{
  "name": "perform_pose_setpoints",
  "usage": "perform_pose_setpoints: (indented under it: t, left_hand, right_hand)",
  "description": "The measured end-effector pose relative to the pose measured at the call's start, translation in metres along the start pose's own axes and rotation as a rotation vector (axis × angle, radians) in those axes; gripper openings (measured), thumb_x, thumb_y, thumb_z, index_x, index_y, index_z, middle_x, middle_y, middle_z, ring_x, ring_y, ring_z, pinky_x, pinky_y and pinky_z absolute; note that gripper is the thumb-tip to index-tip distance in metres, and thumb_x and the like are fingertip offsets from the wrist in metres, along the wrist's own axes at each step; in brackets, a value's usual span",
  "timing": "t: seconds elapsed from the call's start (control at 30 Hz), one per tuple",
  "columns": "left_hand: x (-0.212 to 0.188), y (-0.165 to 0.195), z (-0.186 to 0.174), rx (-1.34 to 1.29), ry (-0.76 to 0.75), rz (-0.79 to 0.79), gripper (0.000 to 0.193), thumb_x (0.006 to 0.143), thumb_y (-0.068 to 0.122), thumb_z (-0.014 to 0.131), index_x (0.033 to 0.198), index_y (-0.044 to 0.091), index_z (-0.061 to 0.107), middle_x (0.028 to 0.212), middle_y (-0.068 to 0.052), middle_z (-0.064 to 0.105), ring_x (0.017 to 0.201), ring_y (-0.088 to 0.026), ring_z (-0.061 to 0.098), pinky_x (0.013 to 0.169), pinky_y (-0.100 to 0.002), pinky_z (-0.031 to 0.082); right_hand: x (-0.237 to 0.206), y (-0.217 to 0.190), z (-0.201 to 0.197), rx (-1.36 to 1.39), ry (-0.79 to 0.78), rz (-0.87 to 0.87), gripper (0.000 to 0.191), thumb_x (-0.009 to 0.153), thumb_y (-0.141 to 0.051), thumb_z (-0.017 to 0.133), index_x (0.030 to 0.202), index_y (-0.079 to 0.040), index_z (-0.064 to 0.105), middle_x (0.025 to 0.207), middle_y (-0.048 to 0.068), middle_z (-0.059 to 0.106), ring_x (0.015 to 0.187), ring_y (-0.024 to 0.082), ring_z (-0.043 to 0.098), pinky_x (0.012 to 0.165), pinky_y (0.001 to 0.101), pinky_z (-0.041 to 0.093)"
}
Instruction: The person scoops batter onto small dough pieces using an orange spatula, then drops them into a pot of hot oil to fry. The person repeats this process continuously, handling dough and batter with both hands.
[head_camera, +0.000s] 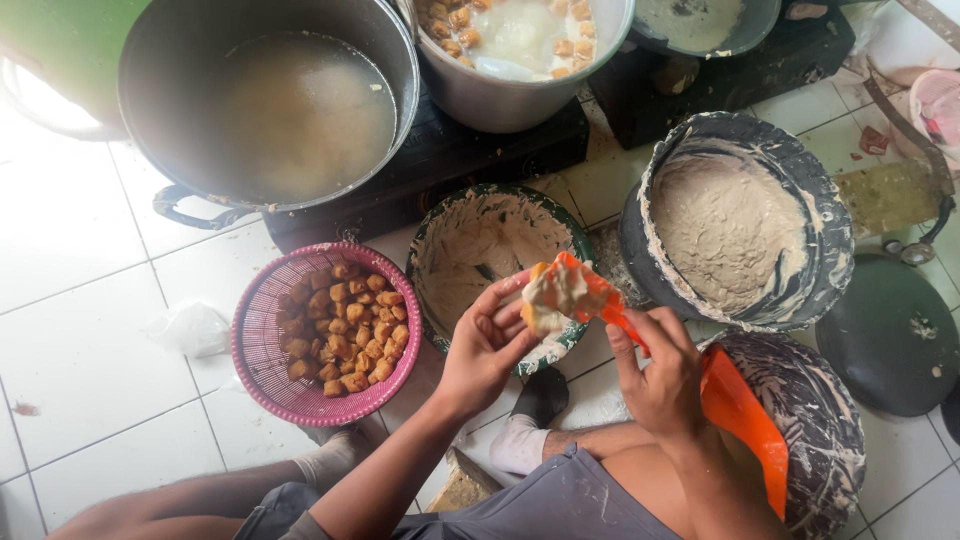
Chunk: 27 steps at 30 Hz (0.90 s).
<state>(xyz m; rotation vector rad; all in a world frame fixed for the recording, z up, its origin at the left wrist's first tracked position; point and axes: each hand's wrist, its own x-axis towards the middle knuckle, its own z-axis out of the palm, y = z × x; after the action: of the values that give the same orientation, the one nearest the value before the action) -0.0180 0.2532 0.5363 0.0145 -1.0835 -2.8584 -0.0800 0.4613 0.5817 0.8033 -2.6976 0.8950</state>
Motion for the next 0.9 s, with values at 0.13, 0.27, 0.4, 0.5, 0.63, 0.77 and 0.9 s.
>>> perform_pose_setpoints:
  t: [0.13, 0.27, 0.4, 0.5, 0.63, 0.77, 0.9]
  left_hand:
    - [0.001, -0.012, 0.000, 0.168, 0.117, 0.051, 0.046, 0.092, 0.001, 0.074, 0.134, -0.001, 0.057, 0.127, -0.011, 0.068, 0.120, -0.017, 0.065, 0.107, -0.033, 0.053]
    - [0.004, 0.006, -0.001, 0.330, 0.209, 0.251, 0.033, 0.089, 0.001, 0.075, 0.120, 0.000, 0.063, 0.122, -0.008, 0.070, 0.118, -0.017, 0.068, 0.109, -0.038, 0.054]
    - [0.011, 0.047, -0.008, 1.341, 0.254, 0.727, 0.043, 0.070, 0.002, 0.083, 0.110, 0.012, 0.071, 0.105, -0.004, 0.068, 0.101, -0.021, 0.068, 0.119, -0.052, 0.042]
    - [0.015, 0.066, -0.004, 1.661, 0.213, 0.729, 0.036, 0.074, 0.003, 0.082, 0.107, 0.013, 0.072, 0.099, -0.002, 0.067, 0.096, -0.024, 0.067, 0.121, -0.067, 0.027]
    - [0.012, 0.066, 0.010, 1.715, 0.123, 0.653, 0.040, 0.069, 0.008, 0.083, 0.108, 0.011, 0.075, 0.095, -0.004, 0.068, 0.096, -0.024, 0.068, 0.118, -0.071, 0.023]
    - [0.004, 0.047, -0.003, 1.334, 0.163, 0.604, 0.029, 0.078, 0.011, 0.079, 0.106, 0.011, 0.073, 0.099, -0.003, 0.071, 0.097, -0.019, 0.071, 0.123, -0.063, 0.028]
    - [0.000, -0.002, -0.048, 0.964, 0.296, 0.248, 0.022, 0.089, 0.022, 0.073, 0.108, 0.012, 0.071, 0.105, 0.001, 0.074, 0.104, -0.013, 0.070, 0.102, -0.048, 0.052]
  right_hand:
    - [-0.009, 0.000, 0.001, -0.133, 0.152, -0.212, 0.027, 0.102, -0.027, 0.066, 0.105, 0.000, 0.068, 0.090, 0.010, 0.058, 0.075, 0.024, 0.056, 0.066, 0.0375, 0.046]
    - [-0.006, 0.007, -0.003, -0.203, 0.173, -0.273, 0.025, 0.100, -0.027, 0.067, 0.102, -0.003, 0.070, 0.092, 0.009, 0.060, 0.081, 0.028, 0.059, 0.072, 0.0410, 0.048]
    - [-0.001, 0.012, -0.006, -0.043, 0.010, 0.104, 0.030, 0.098, -0.025, 0.067, 0.110, 0.002, 0.071, 0.089, 0.012, 0.061, 0.070, 0.025, 0.060, 0.061, 0.0375, 0.048]
    - [-0.010, 0.003, 0.001, 0.016, -0.011, -0.048, 0.031, 0.099, -0.026, 0.064, 0.109, 0.003, 0.069, 0.090, 0.011, 0.060, 0.075, 0.024, 0.062, 0.061, 0.0354, 0.049]
    - [-0.018, -0.008, 0.007, 0.075, -0.059, -0.215, 0.036, 0.104, -0.032, 0.060, 0.110, 0.002, 0.069, 0.088, 0.010, 0.057, 0.077, 0.021, 0.060, 0.066, 0.0344, 0.049]
    - [-0.009, 0.004, 0.000, 0.285, -0.268, 0.200, 0.043, 0.100, -0.037, 0.055, 0.114, -0.001, 0.074, 0.078, 0.006, 0.055, 0.061, 0.016, 0.052, 0.053, 0.0313, 0.042]
    - [-0.005, 0.020, 0.002, 0.568, -0.324, 0.350, 0.042, 0.107, -0.035, 0.051, 0.114, -0.002, 0.075, 0.078, -0.002, 0.047, 0.068, 0.008, 0.041, 0.060, 0.0235, 0.034]
